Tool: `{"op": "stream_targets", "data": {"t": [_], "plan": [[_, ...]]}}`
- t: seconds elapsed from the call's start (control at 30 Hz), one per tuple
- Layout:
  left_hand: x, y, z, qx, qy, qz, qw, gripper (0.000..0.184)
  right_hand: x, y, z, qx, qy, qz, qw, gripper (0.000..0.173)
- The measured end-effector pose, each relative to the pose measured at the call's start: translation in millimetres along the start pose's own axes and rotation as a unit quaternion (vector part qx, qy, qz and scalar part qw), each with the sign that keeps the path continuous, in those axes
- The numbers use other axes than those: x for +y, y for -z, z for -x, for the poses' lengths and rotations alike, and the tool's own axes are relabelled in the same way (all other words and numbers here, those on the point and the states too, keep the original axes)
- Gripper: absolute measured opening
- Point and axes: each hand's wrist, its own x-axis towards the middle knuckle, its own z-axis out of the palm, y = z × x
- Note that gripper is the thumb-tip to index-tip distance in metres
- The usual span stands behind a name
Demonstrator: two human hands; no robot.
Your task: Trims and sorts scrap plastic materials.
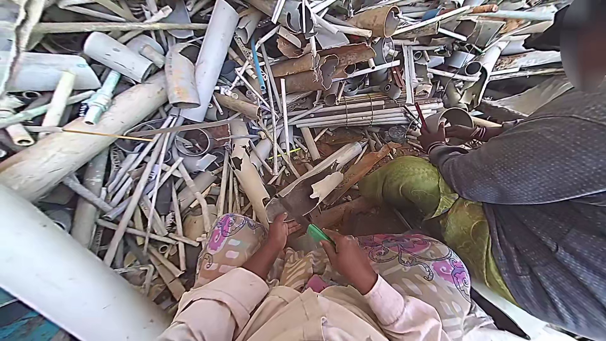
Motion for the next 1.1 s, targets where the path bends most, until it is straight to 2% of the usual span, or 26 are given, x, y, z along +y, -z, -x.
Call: {"op": "stream_targets", "data": {"t": [0.17,0.3,0.4,0.5,0.67,0.9,1.1], "plan": [[-7,1,3,-0.013,0.021,0.020,0.999,0.037,-11,-2,-8,-0.033,-0.088,0.114,0.989,0.050],[-11,-2,5,-0.007,0.031,0.037,0.999,0.037,-11,1,-8,-0.046,-0.091,0.119,0.988,0.048],[-9,-5,2,0.027,0.038,0.069,0.997,0.036,2,2,-4,0.015,-0.041,0.054,0.998,0.043],[-5,-1,-3,0.040,0.046,0.100,0.993,0.037,9,6,-5,0.073,-0.040,0.047,0.995,0.040],[-3,-2,0,0.004,0.029,0.025,0.999,0.041,25,1,-23,0.005,-0.075,0.025,0.997,0.039],[-1,-2,-2,0.001,0.023,0.013,1.000,0.041,23,-7,-25,0.008,-0.099,0.039,0.994,0.040],[-9,-3,6,-0.052,0.037,-0.061,0.996,0.043,40,1,-42,0.000,-0.143,0.058,0.988,0.040]]}}
